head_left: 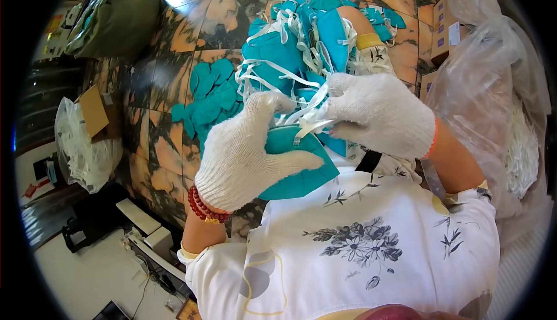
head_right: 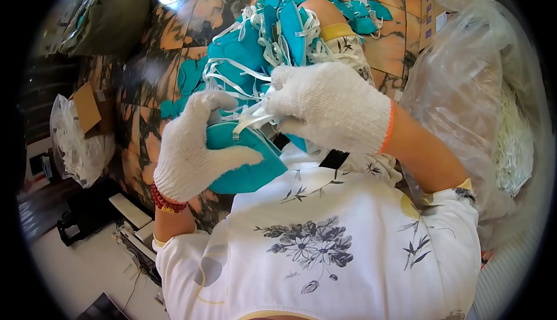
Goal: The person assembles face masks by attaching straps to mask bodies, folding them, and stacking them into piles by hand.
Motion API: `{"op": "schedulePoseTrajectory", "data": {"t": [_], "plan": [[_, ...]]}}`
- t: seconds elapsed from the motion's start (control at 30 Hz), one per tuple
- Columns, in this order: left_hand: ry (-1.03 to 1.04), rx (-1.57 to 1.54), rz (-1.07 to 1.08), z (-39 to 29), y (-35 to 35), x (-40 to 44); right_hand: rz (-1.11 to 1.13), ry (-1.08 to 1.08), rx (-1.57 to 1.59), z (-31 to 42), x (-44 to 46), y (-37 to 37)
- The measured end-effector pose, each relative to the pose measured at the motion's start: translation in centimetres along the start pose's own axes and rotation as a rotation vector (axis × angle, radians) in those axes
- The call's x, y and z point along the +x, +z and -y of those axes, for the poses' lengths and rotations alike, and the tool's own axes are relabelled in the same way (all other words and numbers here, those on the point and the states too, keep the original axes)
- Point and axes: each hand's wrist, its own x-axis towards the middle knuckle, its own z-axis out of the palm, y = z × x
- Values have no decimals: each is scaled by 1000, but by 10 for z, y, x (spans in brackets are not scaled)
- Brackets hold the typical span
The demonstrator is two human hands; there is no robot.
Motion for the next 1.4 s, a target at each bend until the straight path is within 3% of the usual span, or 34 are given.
{"op": "schedulePoseTrajectory", "data": {"t": [0.03, 0.13, 0.2, 0.23, 0.27, 0.3, 0.33, 0.4, 0.5, 0.53, 0.57, 0.63, 0.67, 0.73, 0.77, 0.8, 0.87, 0.9, 1.0, 1.03, 1.1, 1.23, 1.27, 1.3, 1.4], "plan": [[-32, -35, 6, -1, -1, -1, 14, -3, -10, 0, 0, 1], [-73, -89, 42, 4, 2, -2, -262, -233, 389, -3, 0, 7], [-42, -147, 93, 5, 4, -5, -265, -387, 797, 6, 2, 15], [86, -247, 93, 13, 13, -6, -265, -512, 1086, 12, 9, 34], [214, -346, 93, 20, 22, -8, -191, -512, 1244, 19, 1, 36], [200, -438, 180, 17, 22, -12, -118, -504, 1402, 27, -8, 39], [178, -526, 267, 14, 22, -16, -61, -447, 1357, 28, -16, 30], [250, -199, 404, 1, 16, -21, 56, -342, 1257, 30, -33, 13], [275, -167, 551, 4, 22, -29, 54, -249, 976, 41, -56, 10], [259, -165, 608, 1, 23, -33, 165, -225, 911, 40, -63, 5], [313, -203, 512, -3, 24, -36, 277, -203, 838, 39, -69, -4], [-95, -607, 284, 30, 12, -54, 273, -138, 782, 38, -80, -12], [-290, -795, 150, 47, 4, -58, 159, -109, 779, 32, -81, -17], [-429, -557, -2, 54, -14, -65, -94, -58, 776, 23, -82, -17], [-180, -188, 178, 38, -18, -56, -177, 17, 835, 34, -93, -18], [28, -321, 122, 33, -2, -49, -280, 41, 823, 32, -93, -25], [137, -214, 134, 34, -2, -32, -375, -26, 658, 33, -74, -28], [93, -233, 125, 32, 1, -35, -386, -91, 586, 29, -55, -24], [218, -75, 144, 15, -18, -31, -312, -301, 508, 14, 8, -6], [194, -44, 126, 14, -21, -32, -245, -269, 625, 19, 18, 4], [241, -35, -26, 20, -16, -32, -23, 9, 958, 35, 21, 18], [212, -116, -143, 34, -10, -36, 439, 238, 948, 22, 20, 16], [211, -138, -142, 36, -11, -37, 437, 268, 899, 18, 15, 18], [140, -172, -11, 38, -14, -39, 436, 297, 850, 14, 10, 20], [177, -254, 3, 42, -1, -33, -44, -9, 1033, 7, 9, 34]]}}
